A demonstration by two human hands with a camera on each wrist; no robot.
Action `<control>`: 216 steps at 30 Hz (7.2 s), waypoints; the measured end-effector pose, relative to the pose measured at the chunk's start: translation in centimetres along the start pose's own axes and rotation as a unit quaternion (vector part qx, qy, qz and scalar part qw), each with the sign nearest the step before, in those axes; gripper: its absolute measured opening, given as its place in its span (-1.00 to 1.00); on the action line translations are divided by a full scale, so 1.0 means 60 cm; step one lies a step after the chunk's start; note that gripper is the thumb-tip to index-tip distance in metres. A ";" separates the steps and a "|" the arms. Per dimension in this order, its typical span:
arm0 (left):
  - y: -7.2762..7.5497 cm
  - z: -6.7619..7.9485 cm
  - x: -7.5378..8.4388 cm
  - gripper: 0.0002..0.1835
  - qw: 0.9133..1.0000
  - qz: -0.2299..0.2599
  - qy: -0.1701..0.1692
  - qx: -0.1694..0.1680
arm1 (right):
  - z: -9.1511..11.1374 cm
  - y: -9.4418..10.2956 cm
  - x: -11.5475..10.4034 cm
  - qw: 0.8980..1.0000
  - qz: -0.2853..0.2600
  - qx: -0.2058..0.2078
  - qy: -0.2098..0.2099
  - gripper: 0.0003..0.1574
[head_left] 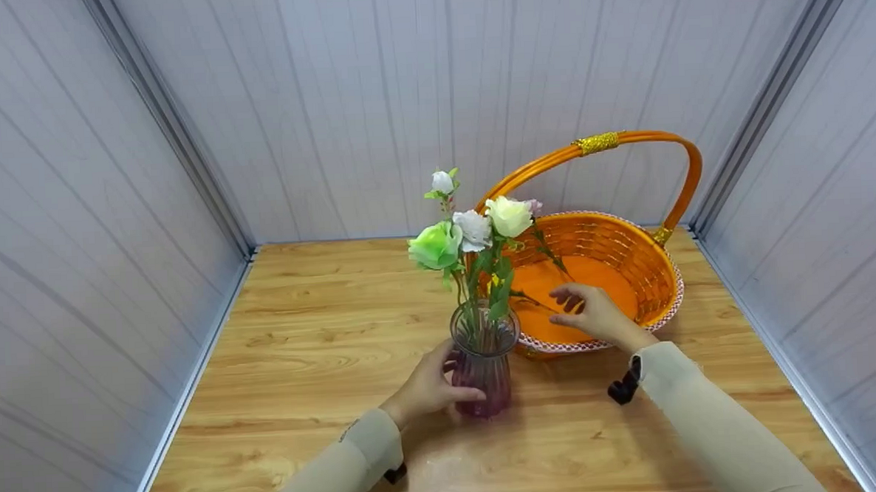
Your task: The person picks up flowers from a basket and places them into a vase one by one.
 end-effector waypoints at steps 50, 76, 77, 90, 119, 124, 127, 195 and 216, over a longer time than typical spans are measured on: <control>0.001 -0.003 -0.002 0.07 1.000 -0.017 -0.009 -0.005 | -0.039 -0.023 0.084 0.981 0.027 -0.168 -0.093 -0.27; 0.002 -0.005 0.002 0.08 1.000 -0.021 -0.016 -0.008 | -0.044 -0.021 0.079 0.990 0.032 -0.120 -0.059 -0.72; 0.002 -0.005 0.001 0.07 1.000 -0.019 -0.018 -0.008 | -0.045 -0.019 0.078 0.992 0.033 -0.110 -0.060 -0.71; 0.003 -0.006 0.001 0.08 1.000 -0.008 -0.028 -0.008 | -0.047 0.020 0.047 0.999 0.023 0.002 -0.037 -0.71; 0.003 -0.004 0.002 0.07 1.000 -0.002 -0.013 -0.010 | -0.011 0.058 0.006 0.993 -0.055 0.107 -0.020 -0.67; 0.004 -0.004 0.002 0.06 1.000 -0.001 -0.008 -0.010 | -0.004 0.066 0.003 0.990 -0.080 0.116 -0.018 -0.64; 0.005 -0.005 0.004 0.06 1.000 -0.004 -0.014 -0.010 | 0.000 0.071 -0.002 0.986 -0.105 0.126 -0.018 -0.66; 0.006 -0.008 0.002 0.06 1.000 -0.012 -0.015 -0.008 | 0.040 0.067 -0.230 0.902 -0.381 0.162 0.118 -0.89; 0.002 -0.005 0.003 0.03 1.000 -0.011 -0.010 -0.010 | 0.046 -0.001 -0.267 0.920 -0.314 0.084 0.220 -0.87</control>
Point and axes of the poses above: each hand's wrist, its own z-axis away from the middle knuckle, its own y-axis out of the back of the hand, x = y × z, the point moved 4 cm from there along -z, towards the middle knuckle, and after that the axes turned 12 degrees about x, right-handed, at the moved point
